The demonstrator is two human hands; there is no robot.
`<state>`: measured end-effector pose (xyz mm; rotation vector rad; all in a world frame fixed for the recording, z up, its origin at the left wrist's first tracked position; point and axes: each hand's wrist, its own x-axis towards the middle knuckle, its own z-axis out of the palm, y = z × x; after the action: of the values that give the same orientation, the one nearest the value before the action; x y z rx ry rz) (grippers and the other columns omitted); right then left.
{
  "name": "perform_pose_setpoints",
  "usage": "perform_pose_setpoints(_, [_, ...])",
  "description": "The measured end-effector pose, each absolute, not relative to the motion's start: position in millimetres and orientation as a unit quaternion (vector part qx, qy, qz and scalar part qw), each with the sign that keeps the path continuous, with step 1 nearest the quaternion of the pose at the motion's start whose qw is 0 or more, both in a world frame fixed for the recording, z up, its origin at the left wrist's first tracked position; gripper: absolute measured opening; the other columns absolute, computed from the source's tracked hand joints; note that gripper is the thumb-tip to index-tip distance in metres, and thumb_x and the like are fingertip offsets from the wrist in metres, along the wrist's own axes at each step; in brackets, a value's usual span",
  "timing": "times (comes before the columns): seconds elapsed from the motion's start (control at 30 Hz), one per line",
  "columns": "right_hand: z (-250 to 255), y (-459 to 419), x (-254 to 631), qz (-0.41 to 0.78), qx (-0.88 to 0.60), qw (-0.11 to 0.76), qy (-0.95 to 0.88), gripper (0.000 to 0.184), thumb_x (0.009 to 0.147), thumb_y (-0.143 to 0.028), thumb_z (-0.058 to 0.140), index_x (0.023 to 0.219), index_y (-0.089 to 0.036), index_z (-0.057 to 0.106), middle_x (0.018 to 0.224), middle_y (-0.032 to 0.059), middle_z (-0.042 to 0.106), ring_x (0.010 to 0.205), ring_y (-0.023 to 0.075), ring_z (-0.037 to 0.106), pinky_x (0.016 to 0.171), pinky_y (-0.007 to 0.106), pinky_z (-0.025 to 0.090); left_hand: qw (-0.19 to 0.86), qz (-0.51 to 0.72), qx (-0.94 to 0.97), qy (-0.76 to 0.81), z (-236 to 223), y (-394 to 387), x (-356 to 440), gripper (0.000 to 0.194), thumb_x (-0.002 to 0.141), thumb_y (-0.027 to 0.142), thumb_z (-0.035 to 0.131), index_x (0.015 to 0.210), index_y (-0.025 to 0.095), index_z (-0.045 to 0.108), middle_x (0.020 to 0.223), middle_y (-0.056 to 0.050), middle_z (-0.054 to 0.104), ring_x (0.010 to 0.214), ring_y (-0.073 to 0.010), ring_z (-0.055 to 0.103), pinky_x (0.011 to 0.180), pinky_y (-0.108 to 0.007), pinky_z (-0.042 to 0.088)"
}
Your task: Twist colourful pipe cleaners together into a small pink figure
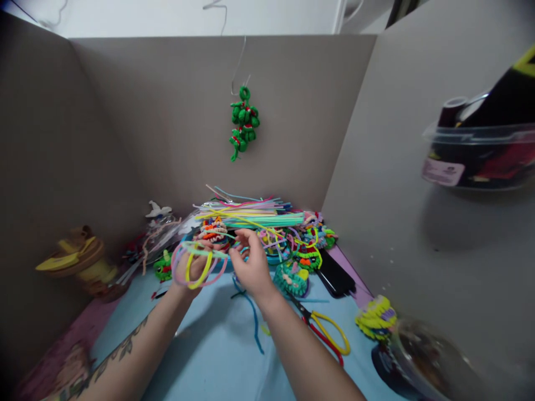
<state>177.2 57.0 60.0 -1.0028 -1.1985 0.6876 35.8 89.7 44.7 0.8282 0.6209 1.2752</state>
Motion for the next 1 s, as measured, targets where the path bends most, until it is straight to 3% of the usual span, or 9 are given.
perform_pose_setpoints(0.07, [61, 60, 181, 0.376, -0.418, 0.648, -0.514, 0.029, 0.075, -0.026, 0.062, 0.103, -0.023, 0.058, 0.094, 0.0035, 0.061, 0.074, 0.0147, 0.055, 0.06, 0.025, 0.044, 0.663, 0.567, 0.39, 0.293, 48, 88, 36, 0.024, 0.059, 0.025, 0.083, 0.074, 0.019, 0.065, 0.068, 0.002, 0.069, 0.061, -0.0146, 0.063, 0.059, -0.024, 0.049])
perform_pose_setpoints(0.17, [60, 63, 186, 0.465, -0.395, 0.599, -0.518, 0.023, 0.079, -0.04, 0.061, 0.093, -0.022, 0.065, 0.074, -0.0002, 0.06, 0.055, 0.0109, 0.047, 0.049, 0.023, 0.036, 0.649, 0.552, 0.413, 0.321, 53, 83, 38, 0.021, 0.061, 0.026, 0.081, 0.073, 0.016, 0.066, 0.065, 0.0, 0.068, 0.055, -0.0143, 0.061, 0.055, -0.025, 0.049])
perform_pose_setpoints(0.27, [57, 65, 190, 0.505, -0.374, 0.562, -0.538, 0.033, 0.076, -0.052, 0.064, 0.087, -0.021, 0.068, 0.061, -0.0033, 0.054, 0.048, 0.0085, 0.039, 0.045, 0.021, 0.03, 0.655, 0.53, 0.414, 0.344, 57, 79, 39, 0.024, 0.059, 0.026, 0.082, 0.074, 0.016, 0.067, 0.065, -0.001, 0.068, 0.051, -0.0131, 0.059, 0.051, -0.025, 0.048])
perform_pose_setpoints(0.4, [57, 65, 195, 0.548, -0.331, 0.559, -0.527, 0.049, 0.073, -0.066, 0.061, 0.081, -0.019, 0.069, 0.063, -0.0007, 0.059, 0.047, 0.0077, 0.037, 0.043, 0.021, 0.026, 0.657, 0.502, 0.411, 0.383, 55, 80, 39, 0.026, 0.058, 0.026, 0.083, 0.078, 0.014, 0.07, 0.063, -0.001, 0.067, 0.05, -0.0113, 0.057, 0.047, -0.021, 0.043])
perform_pose_setpoints(0.6, [56, 72, 198, 0.593, -0.363, 0.594, -0.404, 0.035, 0.057, -0.044, 0.082, 0.063, -0.017, 0.062, 0.054, -0.0035, 0.057, 0.04, 0.0044, 0.037, 0.039, 0.018, 0.023, 0.679, 0.47, 0.41, 0.388, 52, 84, 37, 0.022, 0.061, 0.026, 0.082, 0.074, 0.012, 0.07, 0.061, -0.001, 0.066, 0.051, -0.0098, 0.058, 0.047, -0.018, 0.043])
perform_pose_setpoints(0.8, [53, 80, 203, 0.594, -0.381, 0.646, -0.29, 0.036, 0.052, -0.039, 0.082, 0.063, -0.019, 0.054, 0.048, -0.0066, 0.053, 0.039, 0.0053, 0.044, 0.035, 0.016, 0.031, 0.719, 0.464, 0.409, 0.315, 49, 84, 37, 0.029, 0.059, 0.021, 0.084, 0.083, 0.013, 0.07, 0.076, -0.005, 0.071, 0.071, -0.0129, 0.066, 0.068, -0.021, 0.052])
perform_pose_setpoints(1.0, [55, 77, 193, 0.601, -0.38, 0.654, -0.258, 0.038, 0.049, -0.04, 0.084, 0.061, -0.017, 0.056, 0.049, -0.0045, 0.058, 0.038, 0.0064, 0.05, 0.032, 0.015, 0.036, 0.714, 0.503, 0.393, 0.288, 34, 87, 43, 0.025, 0.057, 0.022, 0.086, 0.074, 0.012, 0.071, 0.069, -0.001, 0.068, 0.065, -0.0091, 0.061, 0.063, -0.018, 0.049])
